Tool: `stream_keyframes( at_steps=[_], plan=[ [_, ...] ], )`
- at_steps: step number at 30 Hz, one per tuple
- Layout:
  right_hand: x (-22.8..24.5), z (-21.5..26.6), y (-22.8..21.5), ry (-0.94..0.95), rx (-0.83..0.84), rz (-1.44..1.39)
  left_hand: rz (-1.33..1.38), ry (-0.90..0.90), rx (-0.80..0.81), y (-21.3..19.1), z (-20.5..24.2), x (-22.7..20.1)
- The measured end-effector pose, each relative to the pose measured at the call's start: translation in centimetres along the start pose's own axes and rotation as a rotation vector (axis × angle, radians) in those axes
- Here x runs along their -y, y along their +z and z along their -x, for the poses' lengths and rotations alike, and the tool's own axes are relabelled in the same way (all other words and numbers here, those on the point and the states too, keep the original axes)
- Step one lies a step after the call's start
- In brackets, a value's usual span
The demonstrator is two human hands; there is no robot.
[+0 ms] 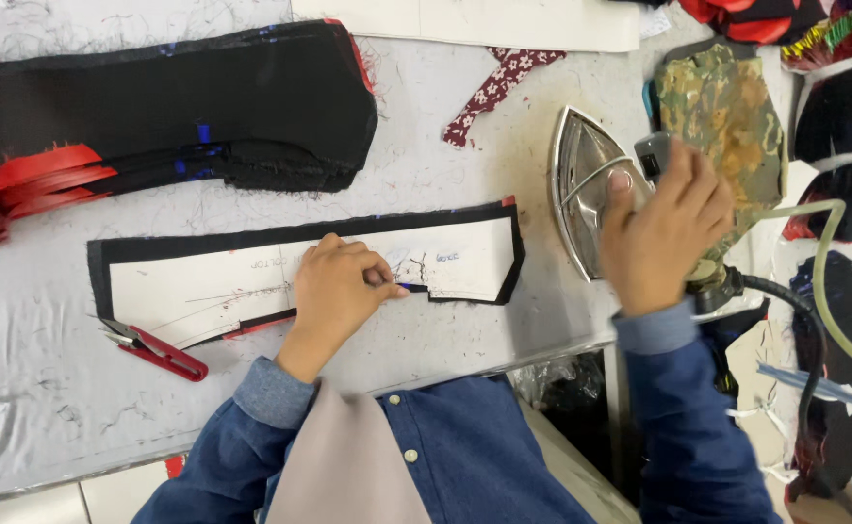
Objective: The person places a paper pattern on a piece of black fabric and uses a red utility knife to cut along the pattern's edge. The person then irons the fabric with a steam iron. The person repeats this process with another piece of fabric, cutting and ironing it to match the pattern.
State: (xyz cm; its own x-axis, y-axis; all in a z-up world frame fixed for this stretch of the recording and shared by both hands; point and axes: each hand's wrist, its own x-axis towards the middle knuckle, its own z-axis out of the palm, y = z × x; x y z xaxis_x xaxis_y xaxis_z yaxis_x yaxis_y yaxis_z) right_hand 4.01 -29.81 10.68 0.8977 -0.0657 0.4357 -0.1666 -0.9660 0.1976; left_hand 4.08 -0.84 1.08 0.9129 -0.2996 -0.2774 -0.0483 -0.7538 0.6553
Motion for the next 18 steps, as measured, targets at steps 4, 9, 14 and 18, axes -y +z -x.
stream_keyframes(
  at_steps=[4, 9, 14, 18],
  plan=[
    [-5.7, -3.1, 2.2, 0.157, 0.544, -0.38, 0.051, -0.118, 0.087, -1.6, -0.9, -1.2],
    [-4.6, -2.7, -0.3, 0.163, 0.695, -0.712, -0.046, -0.248, 0.236, -2.0, -1.7, -1.7],
    [-1.6, -0.8, -3.0, -0.482, 0.811, -0.909, -0.065, -0.292, 0.294, -2.5, -2.2, -2.3],
    [3.8, 1.8, -5.7, -0.832, 0.702, -0.79, -0.077, -0.313, 0.299, -2.1, -2.4, -2.1]
  ],
)
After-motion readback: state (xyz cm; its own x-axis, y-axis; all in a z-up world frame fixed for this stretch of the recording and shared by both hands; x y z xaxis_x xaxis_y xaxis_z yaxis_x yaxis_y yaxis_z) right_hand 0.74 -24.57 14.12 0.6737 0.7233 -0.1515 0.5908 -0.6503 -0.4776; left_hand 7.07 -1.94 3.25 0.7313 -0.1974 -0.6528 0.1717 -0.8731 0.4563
